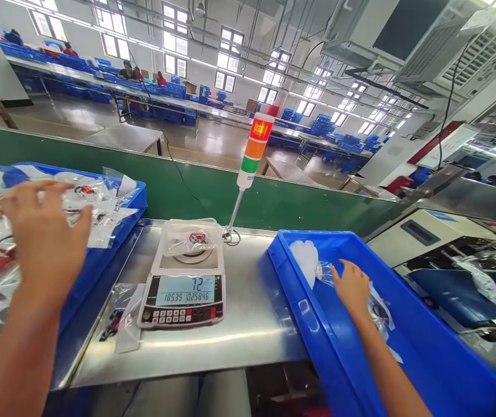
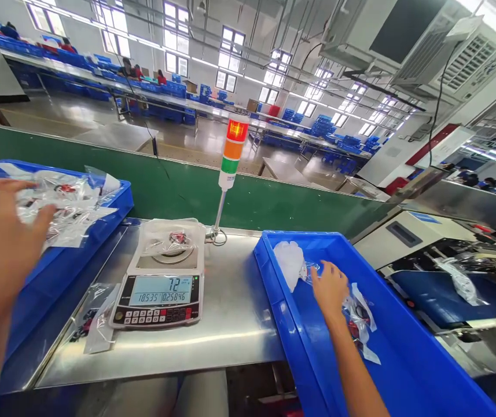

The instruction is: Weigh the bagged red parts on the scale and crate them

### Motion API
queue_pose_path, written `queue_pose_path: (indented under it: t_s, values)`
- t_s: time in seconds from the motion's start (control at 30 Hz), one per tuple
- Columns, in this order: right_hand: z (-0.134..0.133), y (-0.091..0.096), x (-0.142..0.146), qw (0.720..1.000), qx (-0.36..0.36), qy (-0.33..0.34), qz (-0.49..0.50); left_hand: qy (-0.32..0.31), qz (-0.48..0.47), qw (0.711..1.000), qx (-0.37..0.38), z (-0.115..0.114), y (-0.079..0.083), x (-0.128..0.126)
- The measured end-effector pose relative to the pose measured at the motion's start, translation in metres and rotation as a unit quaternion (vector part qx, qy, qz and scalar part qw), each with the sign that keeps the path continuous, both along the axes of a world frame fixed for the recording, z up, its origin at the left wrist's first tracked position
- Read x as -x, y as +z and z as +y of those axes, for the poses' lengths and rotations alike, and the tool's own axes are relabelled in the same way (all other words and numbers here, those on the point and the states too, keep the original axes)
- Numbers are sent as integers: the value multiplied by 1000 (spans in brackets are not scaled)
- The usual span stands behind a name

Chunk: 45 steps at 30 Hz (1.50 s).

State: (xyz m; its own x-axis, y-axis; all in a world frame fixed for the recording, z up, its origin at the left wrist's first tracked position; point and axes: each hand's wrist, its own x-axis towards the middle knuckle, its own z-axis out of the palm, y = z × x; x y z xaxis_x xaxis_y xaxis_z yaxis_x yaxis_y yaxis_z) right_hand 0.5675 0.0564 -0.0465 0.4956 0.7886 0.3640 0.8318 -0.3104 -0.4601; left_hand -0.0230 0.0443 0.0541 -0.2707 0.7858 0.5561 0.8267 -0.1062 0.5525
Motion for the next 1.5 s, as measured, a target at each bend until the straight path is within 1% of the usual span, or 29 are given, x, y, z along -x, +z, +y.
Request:
queue_pose_path:
  t_s: [0.03, 0.07, 0.1, 0.13, 0.17, 0.2, 0.23, 0.27, 0.3, 0.37, 0.47, 0.53, 0.6, 0.67, 0.77, 0.87, 0.97, 1.03, 1.13, 1.23, 1.3, 1.37, 1.43, 1.5]
  values:
    - [-18, -15, -25, 998, 28, -61, 16, 12, 28, 999, -31, 3, -3, -19]
    - [-36, -32, -48, 989, 71, -124, 39, 1, 42, 998, -46, 7, -9, -36]
    - [-53, -50, -69, 976, 117, -171, 67, -16, 50, 997, -50, 11, -16, -51]
    - [-69, -69, -87, 967, 151, -186, 82, -44, 54, 997, -42, 13, -25, -64]
    - [-83, -86, -102, 964, 173, -185, 83, -69, 55, 996, -32, 15, -35, -75]
    - [-94, -101, -113, 966, 183, -167, 73, -90, 57, 994, -21, 16, -44, -84]
    - [-102, -111, -121, 970, 188, -142, 54, -106, 60, 993, -13, 15, -53, -90]
    - [-108, -116, -126, 974, 193, -118, 32, -118, 62, 991, -8, 14, -59, -95]
    - [-111, -117, -127, 974, 202, -102, 13, -124, 64, 990, -6, 13, -64, -98]
    - [-112, -109, -123, 971, 215, -104, -16, -129, 68, 989, -8, 11, -69, -100]
    - [-110, -87, -109, 968, 199, -147, -46, -128, 72, 989, -3, 10, -69, -101]
    - [-110, -75, -103, 969, 198, -136, -63, -127, 70, 989, 6, 11, -68, -101]
    - [-115, -66, -101, 966, 215, -118, -80, -128, 69, 989, 8, 13, -68, -101]
    - [-124, -57, -104, 962, 227, -121, -94, -134, 70, 988, 4, 16, -70, -101]
    - [-139, -39, -107, 959, 207, -158, -114, -174, 71, 982, 20, 25, -73, -102]
    - [-149, -17, -100, 962, 173, -175, -122, -233, 61, 967, 79, 38, -76, -106]
    - [-148, 7, -79, 966, 143, -170, -128, -256, 51, 955, 142, 50, -78, -114]
    - [-141, 22, -58, 974, 97, -153, -135, -254, 57, 952, 163, 56, -79, -121]
    - [-122, 43, -18, 989, 6, -93, -112, -245, 64, 952, 172, 60, -80, -130]
    - [-95, 62, 31, 997, -63, -12, -49, -227, 52, 959, 164, 64, -76, -133]
    - [-72, 72, 70, 993, -96, 62, 2, -209, 38, 965, 152, 67, -66, -132]
    - [-44, 79, 114, 978, -121, 161, 46, -174, 20, 976, 133, 68, -50, -127]
    - [-13, 83, 162, 951, -135, 272, 58, -121, -37, 988, 88, 65, -30, -114]
    - [18, 82, 209, 915, -135, 380, 27, -56, -124, 991, 13, 59, -8, -93]
